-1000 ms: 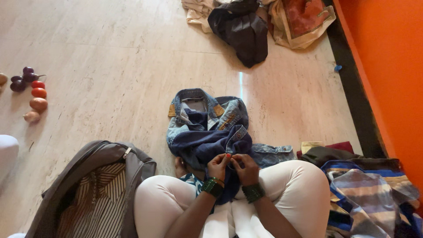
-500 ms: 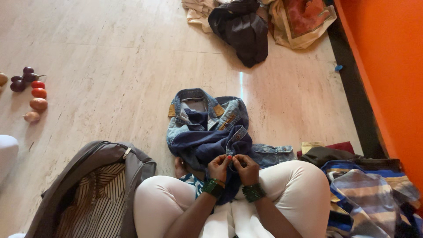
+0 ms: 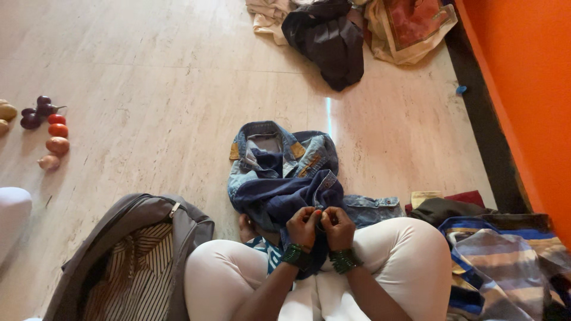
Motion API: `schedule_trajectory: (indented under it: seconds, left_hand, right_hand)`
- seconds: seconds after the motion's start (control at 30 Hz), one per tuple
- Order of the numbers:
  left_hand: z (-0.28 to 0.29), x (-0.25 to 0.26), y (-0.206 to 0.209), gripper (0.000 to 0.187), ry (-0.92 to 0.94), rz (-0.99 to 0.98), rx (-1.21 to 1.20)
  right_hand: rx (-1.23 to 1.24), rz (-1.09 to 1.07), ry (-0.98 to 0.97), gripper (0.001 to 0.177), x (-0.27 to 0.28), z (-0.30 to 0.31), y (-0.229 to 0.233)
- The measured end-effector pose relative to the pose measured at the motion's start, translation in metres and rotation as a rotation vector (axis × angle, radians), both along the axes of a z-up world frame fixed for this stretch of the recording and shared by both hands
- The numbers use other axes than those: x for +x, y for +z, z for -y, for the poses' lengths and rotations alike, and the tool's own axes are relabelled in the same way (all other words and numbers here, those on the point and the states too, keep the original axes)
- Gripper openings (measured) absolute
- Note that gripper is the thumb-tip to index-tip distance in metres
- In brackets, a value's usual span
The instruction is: The person folds a denim shirt and another blue garment by hand while sitting on the floor.
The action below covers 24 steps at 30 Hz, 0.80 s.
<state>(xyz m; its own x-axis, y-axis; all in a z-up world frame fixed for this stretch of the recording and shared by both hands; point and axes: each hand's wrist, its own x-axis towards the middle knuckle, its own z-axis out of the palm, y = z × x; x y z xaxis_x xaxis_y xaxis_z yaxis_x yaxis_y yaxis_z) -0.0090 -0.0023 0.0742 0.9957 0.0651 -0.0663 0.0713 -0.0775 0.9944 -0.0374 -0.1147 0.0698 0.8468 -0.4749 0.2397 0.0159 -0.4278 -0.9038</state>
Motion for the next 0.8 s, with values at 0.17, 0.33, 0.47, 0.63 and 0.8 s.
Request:
schedule_trajectory:
  seconds: [0.17, 0.33, 0.47, 0.63, 0.8]
  left_hand:
    - [-0.004, 0.011, -0.018, 0.014, -0.036, 0.049, -0.067]
    - [-0.008, 0.023, -0.066, 0.016, -0.296, -0.120, -0.571]
    - [-0.006, 0.025, -0.088, 0.019, -0.324, -0.158, -0.597]
    - [-0.002, 0.026, -0.094, 0.013, -0.335, -0.126, -0.661]
    - [-0.002, 0.028, -0.094, 0.012, -0.346, -0.140, -0.716]
  right_hand:
    - [0.062, -0.033, 0.067, 0.014, 0.003, 0.007, -0.005]
    - [0.432, -0.196, 0.238, 0.016, 0.010, 0.031, -0.039]
    - [0.647, -0.203, 0.363, 0.018, 0.017, 0.043, -0.069]
    - [0.705, -0.187, 0.372, 0.018, 0.019, 0.044, -0.077]
    - [0.697, -0.163, 0.379, 0.017, 0.016, 0.041, -0.071]
